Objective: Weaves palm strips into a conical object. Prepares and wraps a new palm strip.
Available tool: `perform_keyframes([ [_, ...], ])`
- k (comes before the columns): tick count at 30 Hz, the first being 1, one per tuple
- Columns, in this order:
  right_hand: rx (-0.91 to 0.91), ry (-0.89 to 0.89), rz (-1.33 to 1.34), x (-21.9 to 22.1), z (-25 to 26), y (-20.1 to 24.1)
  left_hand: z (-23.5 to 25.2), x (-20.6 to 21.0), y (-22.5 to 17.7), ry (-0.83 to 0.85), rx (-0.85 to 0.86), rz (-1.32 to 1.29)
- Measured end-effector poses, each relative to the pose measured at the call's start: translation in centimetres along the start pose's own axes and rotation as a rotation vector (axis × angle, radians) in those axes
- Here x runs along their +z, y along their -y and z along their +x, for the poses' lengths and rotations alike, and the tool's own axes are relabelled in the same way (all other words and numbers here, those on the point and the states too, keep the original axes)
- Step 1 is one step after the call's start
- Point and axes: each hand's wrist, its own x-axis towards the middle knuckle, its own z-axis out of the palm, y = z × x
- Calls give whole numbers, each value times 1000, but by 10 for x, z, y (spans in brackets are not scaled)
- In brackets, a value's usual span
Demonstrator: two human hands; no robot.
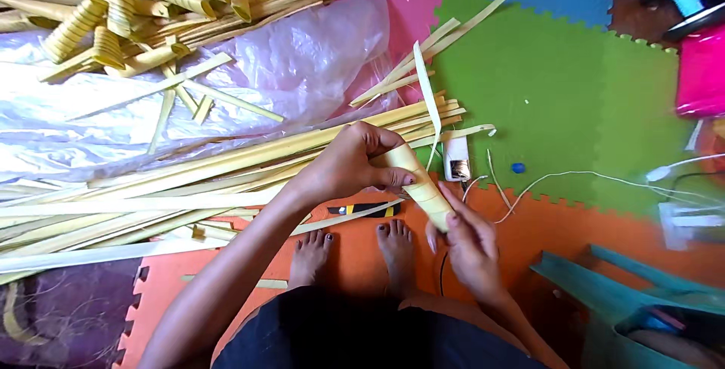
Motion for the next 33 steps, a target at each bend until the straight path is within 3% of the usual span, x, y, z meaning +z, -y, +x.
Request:
perform_keyframes([
  [1,192,7,224,2,0,7,0,-1,0,6,-2,3],
  [2,274,6,339,1,0,10,-1,-2,0,12,-4,-10],
  [6,-229,3,-328,-5,-2,-7,-1,-3,0,-8,9,-60],
  [7,-178,13,-244,-4,-3,-7,0,-4,-1,2,8,-57],
  [10,329,50,462,-3,-3,9,-1,-7,-1,47,10,-41],
  [11,309,43,442,-4,-3,8,-1,-8,-1,46,7,-48],
  [14,-149,14,-203,-9,-3,-8,-1,-10,-1,16,8,-40],
  [15,-173,-1,-249,-9,-3,-9,-1,-11,-1,13,7,-34],
  [16,-61,-6,-132,-8,-4,-6,-1,-12,0,18,5,-32],
  [18,332,-19,272,-5,-3,6,-1,-13,-1,35,-11,-35],
  [19,403,-22,353,-5,-4,7,-1,-13,-1,44,-25,-41],
  [20,331,-24,278,-5,-5,4,-1,-13,-1,46,-35,-49],
  [22,-18,14,-117,-11,-7,-11,0,-15,-1,48,-39,-51],
  [23,-110,24,-242,-13,-7,-15,-2,-14,-2,39,-45,-48],
  [24,-74,26,-203,-13,-9,-14,-5,-9,-4,10,-53,-33],
  [27,442,11,404,-10,-10,6,-23,26,-17,-151,-127,9],
  [28,434,-6,381,-9,-11,6,-20,20,-13,-112,-112,-10],
  [31,-101,-15,-279,-14,-14,-14,-3,-14,0,61,-46,-65],
  [32,-129,-13,-317,-15,-14,-15,-5,-11,-1,34,-49,-54],
  [33,-10,-15,-175,-14,-16,-11,-11,1,-4,-33,-59,-29],
])
